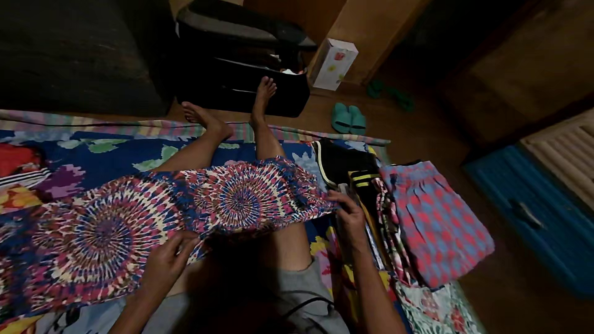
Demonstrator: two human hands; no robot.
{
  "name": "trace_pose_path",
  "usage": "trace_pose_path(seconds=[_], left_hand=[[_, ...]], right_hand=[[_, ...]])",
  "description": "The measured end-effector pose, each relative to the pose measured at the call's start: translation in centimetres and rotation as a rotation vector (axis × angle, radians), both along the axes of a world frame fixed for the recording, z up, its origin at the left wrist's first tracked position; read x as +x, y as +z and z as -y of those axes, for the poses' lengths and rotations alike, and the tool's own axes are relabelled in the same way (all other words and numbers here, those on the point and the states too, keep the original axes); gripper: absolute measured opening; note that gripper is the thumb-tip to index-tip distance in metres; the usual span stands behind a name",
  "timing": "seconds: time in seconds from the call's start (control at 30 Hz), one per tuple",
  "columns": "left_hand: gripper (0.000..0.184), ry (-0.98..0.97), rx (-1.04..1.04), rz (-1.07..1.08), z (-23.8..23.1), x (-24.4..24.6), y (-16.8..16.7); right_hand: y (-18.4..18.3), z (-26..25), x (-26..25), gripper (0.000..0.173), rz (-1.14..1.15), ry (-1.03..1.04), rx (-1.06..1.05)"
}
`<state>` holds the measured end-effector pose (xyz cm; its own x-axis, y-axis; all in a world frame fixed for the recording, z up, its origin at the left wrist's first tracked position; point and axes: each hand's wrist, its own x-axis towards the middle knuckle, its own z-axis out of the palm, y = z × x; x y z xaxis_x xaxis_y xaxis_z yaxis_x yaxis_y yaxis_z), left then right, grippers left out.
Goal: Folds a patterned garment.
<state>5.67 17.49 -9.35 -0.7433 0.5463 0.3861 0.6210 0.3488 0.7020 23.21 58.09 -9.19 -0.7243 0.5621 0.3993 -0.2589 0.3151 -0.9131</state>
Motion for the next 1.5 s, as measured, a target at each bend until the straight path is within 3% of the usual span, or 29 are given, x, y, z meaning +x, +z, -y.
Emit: trace_pose_path(seconds=[0.17, 0.27, 0.37, 0.5, 0.6, 0.7, 0.9, 1.0, 1.07, 1.1, 1.17, 1.27, 1.37, 1.5], left_hand=[[0.034, 0.004, -0.114, 0.082, 0.1, -0.3, 0.8], [0.029, 0.017, -0.221, 0.13, -0.1, -0.2, 1.9], [0.028, 0.007, -0.522, 0.294, -0.8, -0.1, 4.4], [0.027, 0.014, -0.497, 0.235, -1.0, 0.2, 4.0], [0.033, 0.006, -0.565, 0.322, -1.4, -0.1, 5.1], [0.034, -0.015, -0.526, 0.313, -1.1, -0.3, 4.9], [0.024, 0.021, -0.317, 0.089, -0.8, 0.0, 1.7], [0.026, 0.081, -0.339, 0.03, -1.0, 0.3, 1.6], [0.033, 0.09, -0.523, 0.181, -1.6, 0.6, 3.6], [0.038, 0.062, -0.607, 0.314, -1.9, 0.5, 4.7], [0.039, 0.049, -0.61, 0.37, -1.9, 0.5, 5.7], [0.033, 0.327, -0.408, 0.135, -0.6, 0.6, 6.2], [0.032, 0.725, -0.335, -0.11, 5.6, -2.5, 6.3], [0.049, 1.204, -0.39, 0.037, 17.5, -5.1, 6.3]], right_hand=[[0.0, -0.5, -0.4, 0.014, 0.133, 0.018, -0.136], [-0.5, 0.0, -1.2, 0.019, 0.294, -0.043, -0.145], [-0.1, 0.9, -2.0, 0.022, 0.576, -0.17, 0.177], [2.4, 5.4, -3.7, 0.032, 0.437, -0.248, 0.644], [2.4, 10.6, -5.6, 0.031, 0.161, -0.055, 0.848], [0.6, 15.3, -7.6, 0.026, 0.05, 0.138, 0.926], [2.0, 16.7, -12.2, 0.036, 0.629, 0.373, 0.703], [2.3, 17.2, -12.9, 0.023, 0.463, 0.307, 0.831], [1.1, 18.6, -12.7, 0.017, 0.161, 0.249, 1.018], [0.4, 19.3, -12.5, 0.017, 0.043, 0.29, 1.07], [-1.3, 20.3, -12.1, 0.022, -0.051, 0.426, 1.106], [-2.7, 20.7, -12.3, 0.027, -0.014, 0.547, 1.121], [-2.7, 20.5, -12.6, 0.028, -0.015, 0.564, 1.13], [-3.0, 20.5, -12.5, 0.027, -0.039, 0.546, 1.122]])
